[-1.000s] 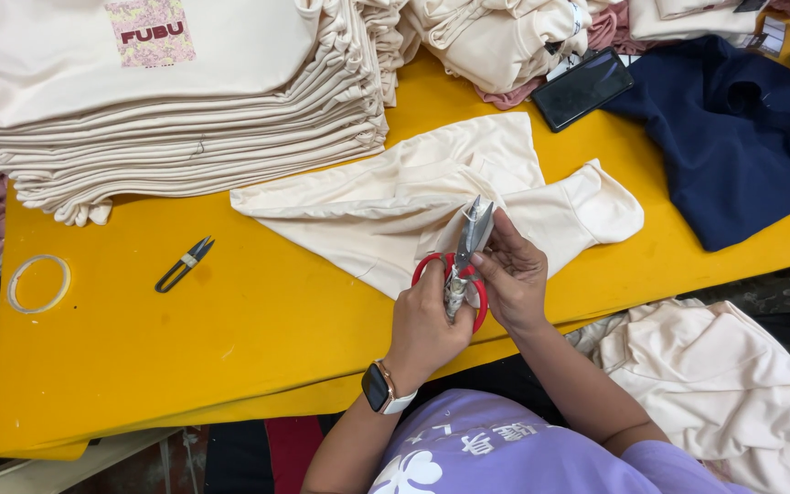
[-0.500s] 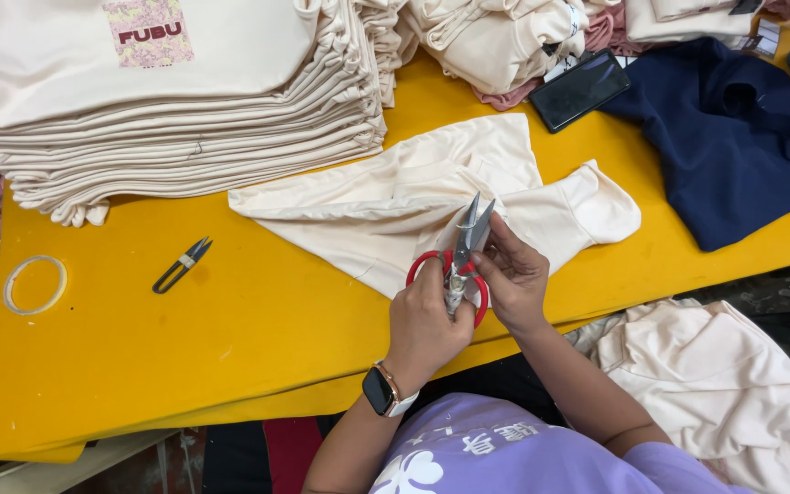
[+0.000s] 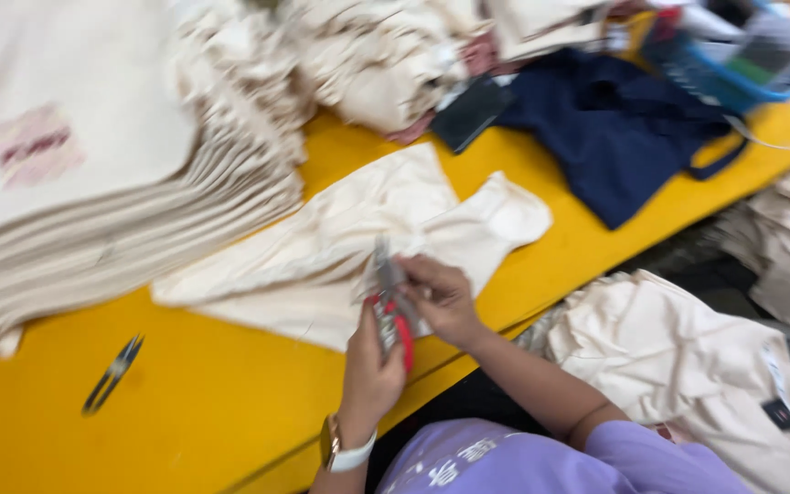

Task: Trimming excess threads and labels from t-shirts using scissors and then folding them at a workstation.

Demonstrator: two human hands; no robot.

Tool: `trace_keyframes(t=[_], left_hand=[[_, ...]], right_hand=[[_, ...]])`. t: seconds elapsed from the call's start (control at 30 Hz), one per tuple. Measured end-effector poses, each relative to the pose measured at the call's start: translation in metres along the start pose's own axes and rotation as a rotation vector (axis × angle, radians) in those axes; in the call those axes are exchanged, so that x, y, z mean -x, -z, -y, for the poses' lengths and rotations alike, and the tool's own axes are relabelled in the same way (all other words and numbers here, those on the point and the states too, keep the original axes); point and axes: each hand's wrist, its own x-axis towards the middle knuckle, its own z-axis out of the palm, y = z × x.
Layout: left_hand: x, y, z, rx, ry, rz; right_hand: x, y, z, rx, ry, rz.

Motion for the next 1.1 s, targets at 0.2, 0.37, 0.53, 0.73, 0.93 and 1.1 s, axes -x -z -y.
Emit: trace_keyframes(t=[0.2, 0.37, 0.53, 0.73, 0.93, 1.1], left_hand=[[-0.006, -0.004, -0.001, 0.137, 0.004, -0.005], [-0.002, -0.011, -0.003, 0.323, 0.084, 0.04], [-0.002, -0.014, 0.0, 0.377, 0.095, 0.053], [0.001, -0.014, 0.006, 0.438, 0.111, 0.066], [-0.004, 0.007, 0.007, 0.466, 0.06, -0.129], [-0.022, 0.055, -0.043, -0.181, -0.425, -0.217]], right_hand=[[-0.021, 0.003, 0.023, 0.071, 0.177, 0.121], [-0.021, 0.014, 0.019, 0.076, 0.172, 0.134], [-0.023, 0.014, 0.022, 0.136, 0.244, 0.117], [-0.026, 0.016, 0.023, 0.121, 0.29, 0.137], [-0.023, 0.017, 0.026, 0.093, 0.218, 0.118], [-0.031, 0.015, 0.052, -0.084, -0.22, 0.32]])
